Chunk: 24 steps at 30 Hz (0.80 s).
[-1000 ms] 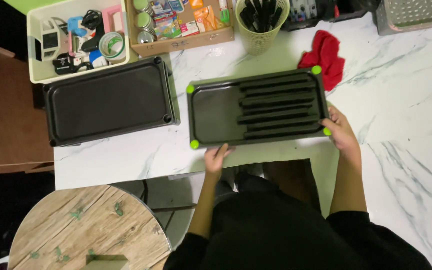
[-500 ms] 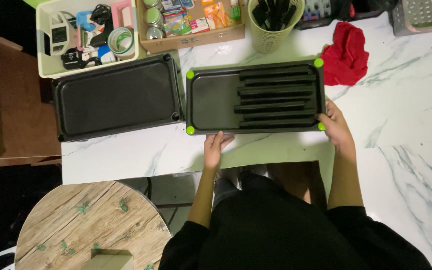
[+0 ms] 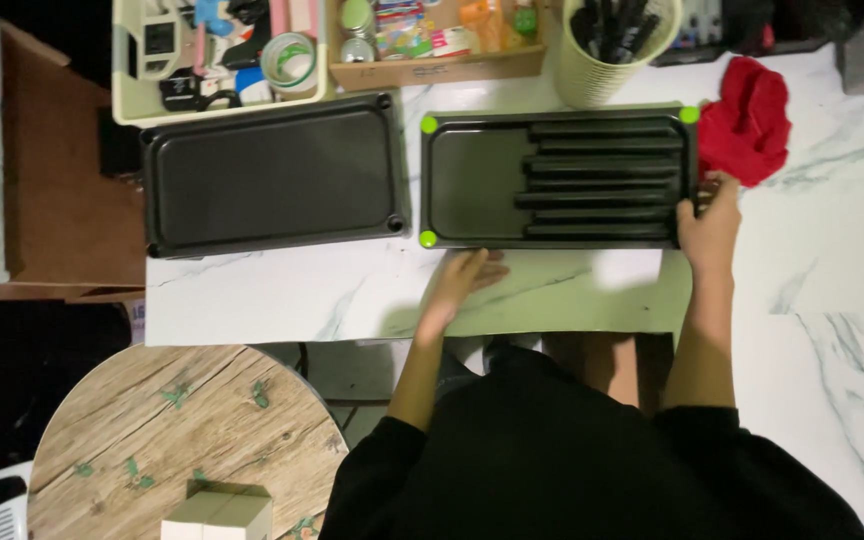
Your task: The recorder organizes notebooks and boxes, wipes a table, and then assembles a small plastic shelf unit.
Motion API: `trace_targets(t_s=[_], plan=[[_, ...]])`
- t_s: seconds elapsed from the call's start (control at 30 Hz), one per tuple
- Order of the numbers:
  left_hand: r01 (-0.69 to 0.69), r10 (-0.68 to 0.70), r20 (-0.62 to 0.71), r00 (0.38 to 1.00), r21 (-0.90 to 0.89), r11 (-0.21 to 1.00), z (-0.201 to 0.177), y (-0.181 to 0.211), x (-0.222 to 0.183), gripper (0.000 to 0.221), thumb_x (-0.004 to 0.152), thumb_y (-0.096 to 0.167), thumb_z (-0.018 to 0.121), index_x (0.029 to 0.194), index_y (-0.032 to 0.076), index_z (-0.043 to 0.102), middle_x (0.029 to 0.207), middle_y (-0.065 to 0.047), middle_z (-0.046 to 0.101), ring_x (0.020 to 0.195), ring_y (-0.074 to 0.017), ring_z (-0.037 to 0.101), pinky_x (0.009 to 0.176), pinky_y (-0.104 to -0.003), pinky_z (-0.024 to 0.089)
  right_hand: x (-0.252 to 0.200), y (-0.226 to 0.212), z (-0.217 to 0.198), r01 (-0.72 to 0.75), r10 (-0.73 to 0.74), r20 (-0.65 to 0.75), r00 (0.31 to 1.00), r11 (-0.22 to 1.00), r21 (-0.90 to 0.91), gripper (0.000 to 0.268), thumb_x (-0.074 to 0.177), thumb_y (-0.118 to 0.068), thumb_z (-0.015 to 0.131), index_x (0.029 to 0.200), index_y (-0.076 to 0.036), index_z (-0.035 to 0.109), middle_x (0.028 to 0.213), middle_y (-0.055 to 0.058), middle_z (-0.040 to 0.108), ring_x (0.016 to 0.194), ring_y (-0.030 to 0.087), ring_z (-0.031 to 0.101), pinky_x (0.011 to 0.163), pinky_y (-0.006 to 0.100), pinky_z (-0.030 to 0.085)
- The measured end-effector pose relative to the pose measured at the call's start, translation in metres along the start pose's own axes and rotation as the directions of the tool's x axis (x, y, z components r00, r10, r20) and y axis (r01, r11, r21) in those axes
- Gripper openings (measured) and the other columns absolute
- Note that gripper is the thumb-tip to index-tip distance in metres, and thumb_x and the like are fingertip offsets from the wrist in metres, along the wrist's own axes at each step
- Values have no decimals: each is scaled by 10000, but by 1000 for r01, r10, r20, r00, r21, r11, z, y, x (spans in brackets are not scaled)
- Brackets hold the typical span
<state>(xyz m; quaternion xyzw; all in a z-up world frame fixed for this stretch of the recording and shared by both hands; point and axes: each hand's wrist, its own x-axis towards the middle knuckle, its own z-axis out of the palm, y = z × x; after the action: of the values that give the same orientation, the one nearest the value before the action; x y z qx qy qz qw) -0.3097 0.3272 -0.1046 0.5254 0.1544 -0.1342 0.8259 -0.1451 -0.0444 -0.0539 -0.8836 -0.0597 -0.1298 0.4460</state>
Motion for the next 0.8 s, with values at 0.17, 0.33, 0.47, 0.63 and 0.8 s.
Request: trace_targets(t_s=[0.17,0.33,0.47,0.63,0.8], plan=[[-77,72,106,992,42,996,-36,17,-36,424,1091,309,511,1260,-67,613,1232,-167,678,1078,-264,720,974,-389,593,-19,-94,27,277,-289,9,957,906,-321,521,886,47,723,1372,48,535,1288,259,574,1202,428,521,1072,491,419],[-187,178,108,978,83,979,-98,61,-77,385,1088,294,516,1273,-28,616,1272,-127,683,1128,-245,705,1004,-370,593,-45,-181,105,412,-395,176,902,909,-69,463,902,41,695,1344,-13,568,1307,202,600,1253,399,552,1094,471,442],[-253,278,-37,960,310,917,-124,132,-125,334,1095,246,502,1264,-6,644,1230,-103,694,1114,-201,699,982,-345,588,-74,-256,164,303,-381,396,835,920,247,441,903,-21,691,1327,-49,572,1320,170,608,1244,352,589,1057,428,486],[-305,424,-235,875,413,858,-170,161,-151,306,1085,193,502,1231,-26,657,1201,-107,712,1071,-185,709,933,-329,571,-92,-334,200,442,-513,429,743,858,260,481,841,-38,748,1292,-23,582,1422,210,523,1302,410,474,1075,459,428],[-317,455,-146,878,536,783,-190,162,-150,268,1071,142,551,1232,-22,689,1107,-102,737,1035,-177,684,920,-310,546,-93,-339,210,420,-442,411,797,895,148,493,840,-82,783,1292,-36,591,1392,170,521,1263,397,494,1068,455,443]])
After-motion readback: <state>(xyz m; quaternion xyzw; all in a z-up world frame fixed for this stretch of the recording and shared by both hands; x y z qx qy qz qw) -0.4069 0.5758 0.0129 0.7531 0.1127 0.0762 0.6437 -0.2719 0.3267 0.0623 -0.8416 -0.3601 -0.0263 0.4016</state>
